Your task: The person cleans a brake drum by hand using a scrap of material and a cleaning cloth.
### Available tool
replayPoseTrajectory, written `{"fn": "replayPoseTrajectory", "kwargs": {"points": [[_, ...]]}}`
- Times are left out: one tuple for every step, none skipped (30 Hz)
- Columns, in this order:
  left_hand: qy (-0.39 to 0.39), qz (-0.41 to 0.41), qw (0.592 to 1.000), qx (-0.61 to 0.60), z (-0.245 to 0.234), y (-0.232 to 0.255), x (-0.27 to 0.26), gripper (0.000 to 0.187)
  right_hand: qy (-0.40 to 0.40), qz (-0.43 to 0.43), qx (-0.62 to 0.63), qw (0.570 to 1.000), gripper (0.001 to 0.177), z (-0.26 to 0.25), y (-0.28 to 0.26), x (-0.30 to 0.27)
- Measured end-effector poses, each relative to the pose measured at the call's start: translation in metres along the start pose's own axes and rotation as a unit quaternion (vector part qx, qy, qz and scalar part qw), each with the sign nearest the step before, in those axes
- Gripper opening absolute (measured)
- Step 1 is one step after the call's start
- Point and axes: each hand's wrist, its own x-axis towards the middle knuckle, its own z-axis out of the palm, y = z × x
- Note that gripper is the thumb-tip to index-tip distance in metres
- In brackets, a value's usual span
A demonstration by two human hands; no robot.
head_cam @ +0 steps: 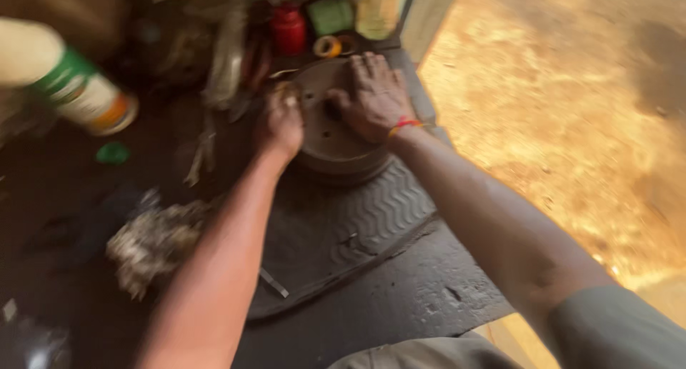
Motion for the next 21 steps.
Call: {"fn": "replayPoseTrajectory", "kwargs": {"points": [[0.001,0.006,1.000,0.009,0.002,-0.002,0.003,0.056,-0.005,0.000,-0.003,1.000,0.086,0.000,-0.003,0.001],[0.036,0.051,0.998,-0.019,0.007,-0.006,-0.002,0.056,-0.009,0.000,-0.006,1.000,0.085,-0.002,-0.002,0.000],[0.071,0.094,0.992,-0.046,0.012,-0.008,-0.009,0.055,-0.016,-0.001,-0.009,1.000,0.085,-0.004,-0.001,-0.001],[0.116,0.112,0.987,-0.008,0.017,-0.009,-0.021,0.060,-0.011,-0.005,-0.017,1.000,0.085,-0.004,-0.001,-0.002],[0.155,0.132,0.978,0.030,0.022,-0.008,-0.033,0.065,-0.004,-0.004,-0.026,1.000,0.086,-0.003,0.000,-0.002],[0.141,0.098,0.984,0.046,0.023,-0.008,-0.046,0.069,0.007,-0.015,-0.022,1.000,0.086,-0.002,0.001,0.001],[0.118,0.060,0.989,0.059,0.026,-0.008,-0.065,0.073,0.011,-0.021,-0.020,1.000,0.086,-0.001,0.004,0.000],[0.132,0.069,0.987,0.055,0.028,-0.006,-0.084,0.075,0.015,-0.026,-0.019,0.999,0.086,0.004,0.003,-0.001],[0.145,0.087,0.984,0.050,0.030,-0.001,-0.097,0.077,0.009,-0.021,-0.015,1.000,0.087,0.006,0.003,-0.001],[0.157,0.105,0.981,0.045,0.030,0.005,-0.106,0.078,0.002,-0.016,-0.012,1.000,0.088,0.006,0.002,-0.001],[0.163,0.098,0.981,0.045,0.030,0.011,-0.110,0.080,-0.001,-0.010,-0.008,1.000,0.089,0.005,0.002,0.000],[0.168,0.091,0.981,0.044,0.031,0.016,-0.112,0.081,-0.002,-0.010,-0.007,1.000,0.090,0.003,0.001,0.001],[0.170,0.084,0.981,0.044,0.033,0.018,-0.112,0.082,-0.005,-0.007,-0.006,1.000,0.090,0.003,0.001,-0.001],[0.173,0.069,0.981,0.049,0.034,0.018,-0.108,0.082,-0.007,-0.005,-0.004,1.000,0.091,0.003,0.001,-0.001],[0.174,0.056,0.982,0.053,0.034,0.017,-0.097,0.083,-0.007,-0.003,-0.005,1.000,0.091,0.003,0.001,-0.001],[0.176,0.044,0.982,0.058,0.035,0.016,-0.084,0.084,-0.007,-0.001,-0.006,1.000,0.091,0.003,0.001,0.000],[0.159,0.036,0.985,0.051,0.032,0.013,-0.067,0.081,-0.010,-0.001,-0.007,1.000,0.091,0.003,0.000,0.000],[0.143,0.027,0.988,0.044,0.027,0.011,-0.049,0.079,-0.016,0.002,-0.008,1.000,0.092,0.002,0.000,-0.001],[0.129,0.020,0.991,0.039,0.022,0.010,-0.036,0.076,-0.019,0.004,-0.007,1.000,0.093,0.001,-0.001,0.000],[0.098,-0.010,0.995,0.024,0.020,0.010,-0.030,0.073,-0.022,0.005,-0.006,1.000,0.094,-0.001,-0.002,0.000],[0.066,-0.039,0.997,0.010,0.017,0.011,-0.022,0.071,-0.022,0.006,-0.002,1.000,0.094,-0.002,-0.004,-0.001]]}}
